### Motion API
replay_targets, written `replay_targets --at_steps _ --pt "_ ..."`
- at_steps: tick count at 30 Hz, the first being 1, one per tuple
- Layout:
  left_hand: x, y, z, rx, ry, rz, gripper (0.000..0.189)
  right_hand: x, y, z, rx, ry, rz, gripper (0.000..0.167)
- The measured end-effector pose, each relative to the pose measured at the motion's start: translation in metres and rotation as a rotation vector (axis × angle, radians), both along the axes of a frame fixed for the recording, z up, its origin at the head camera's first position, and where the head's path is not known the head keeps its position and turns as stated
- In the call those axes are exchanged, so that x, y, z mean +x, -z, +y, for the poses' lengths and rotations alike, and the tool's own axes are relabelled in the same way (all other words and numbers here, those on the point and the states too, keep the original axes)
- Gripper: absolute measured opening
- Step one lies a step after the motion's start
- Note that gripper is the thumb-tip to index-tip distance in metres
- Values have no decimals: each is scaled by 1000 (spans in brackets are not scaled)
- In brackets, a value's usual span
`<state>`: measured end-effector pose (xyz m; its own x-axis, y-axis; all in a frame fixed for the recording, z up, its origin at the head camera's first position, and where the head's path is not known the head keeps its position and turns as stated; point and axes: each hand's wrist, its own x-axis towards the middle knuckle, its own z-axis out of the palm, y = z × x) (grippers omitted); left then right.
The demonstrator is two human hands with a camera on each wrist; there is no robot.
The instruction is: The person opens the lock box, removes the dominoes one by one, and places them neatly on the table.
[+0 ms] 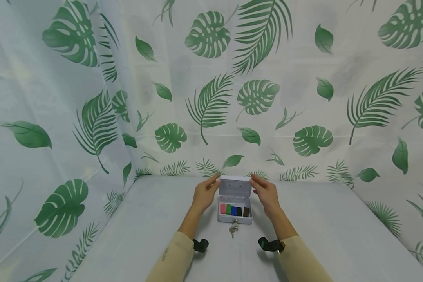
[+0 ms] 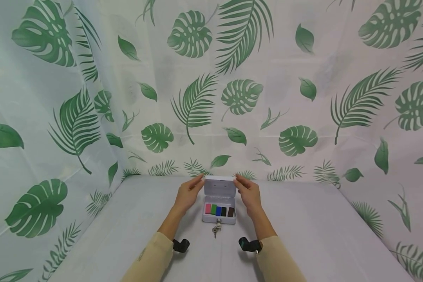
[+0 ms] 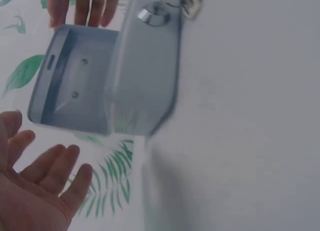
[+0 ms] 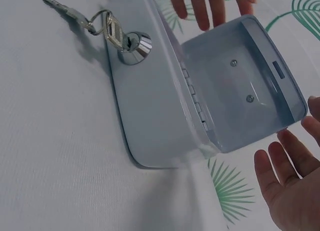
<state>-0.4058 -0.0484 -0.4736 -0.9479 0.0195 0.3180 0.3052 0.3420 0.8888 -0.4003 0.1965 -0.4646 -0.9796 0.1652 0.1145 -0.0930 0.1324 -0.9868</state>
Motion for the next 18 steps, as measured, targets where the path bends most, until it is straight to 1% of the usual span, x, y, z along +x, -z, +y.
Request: replay_targets --at_steps 3,6,11,15,18 --pt "2 10 -5 19 21 7 41 4 1 2 2 1 14 47" --pt "4 17 -10 43 58 5 41 8 1 3 -10 5 38 48" --pt "8 19 -15 69 110 -17 41 12 1 1 -52 29 73 50" --pt "9 21 -17 47 134 -41 41 16 3 -1 -94 56 94 50" --pt "10 26 -19 22 193 -72 43 18 4 -2 -134 83 117 48"
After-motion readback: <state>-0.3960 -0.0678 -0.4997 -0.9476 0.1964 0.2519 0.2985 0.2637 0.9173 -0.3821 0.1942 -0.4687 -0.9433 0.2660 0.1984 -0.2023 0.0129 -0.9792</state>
